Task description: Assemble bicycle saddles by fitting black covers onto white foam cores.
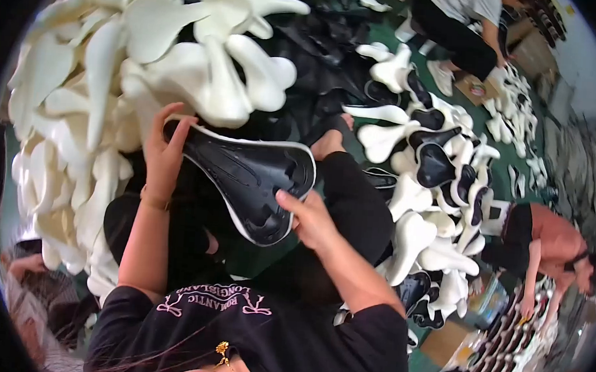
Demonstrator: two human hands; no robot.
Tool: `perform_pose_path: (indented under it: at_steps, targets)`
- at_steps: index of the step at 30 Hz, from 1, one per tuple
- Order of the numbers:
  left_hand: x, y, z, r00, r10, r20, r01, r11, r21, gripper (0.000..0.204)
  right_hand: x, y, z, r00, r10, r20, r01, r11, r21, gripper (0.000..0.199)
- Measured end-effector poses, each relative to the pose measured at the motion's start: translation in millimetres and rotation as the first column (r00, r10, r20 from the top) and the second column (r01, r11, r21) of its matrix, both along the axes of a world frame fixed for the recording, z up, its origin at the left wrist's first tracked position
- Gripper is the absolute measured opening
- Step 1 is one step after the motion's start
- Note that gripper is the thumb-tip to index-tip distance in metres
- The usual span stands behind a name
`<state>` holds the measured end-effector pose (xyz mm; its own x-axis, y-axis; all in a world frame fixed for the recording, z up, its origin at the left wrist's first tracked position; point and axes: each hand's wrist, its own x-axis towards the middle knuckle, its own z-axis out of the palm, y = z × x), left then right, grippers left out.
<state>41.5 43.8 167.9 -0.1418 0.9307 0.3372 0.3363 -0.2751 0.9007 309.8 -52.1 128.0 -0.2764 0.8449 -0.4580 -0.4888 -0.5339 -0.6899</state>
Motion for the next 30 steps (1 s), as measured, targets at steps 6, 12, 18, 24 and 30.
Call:
perform_pose_path:
  at_steps: [6,12,18,24,30]
  targets:
    - [20.7,-5.3,-18.3,0.967,-0.25,0.047,0.249,0.89,-0.383,0.035,144.2,83.8,25.7,0.918,-0.247,0.31,0.273,0.961,-0.042,0.039]
    - [39.0,-4.2,-25.3,0.926,-0.36,0.113,0.37,0.802,-0.469,0.027,322.7,166.3,-34.4,0.521,-0.843,0.133,0.824,0.538,0.18,0.03]
    - [43.6,8.0,-40.4,0.94,-0.341,0.027,0.29,0.752,-0.592,0.024,315.1,236.9,-114.7,0.551,-0.549,0.628,0.603,0.782,0.156,0.055]
    - [52.3,17.0,-57.7,0.931,-0.363,-0.041,0.246,0.705,-0.665,0.022,340.0,267.8,-183.4,-0.449,0.044,0.892,-0.049,0.996,-0.074,0.069]
    - [55.4,26.5,-55.8,0.935,-0.339,-0.105,0.18,0.706,-0.685,0.021,320.6,280.8,-184.1,-0.414,-0.04,0.909,-0.063,0.998,0.015,0.041]
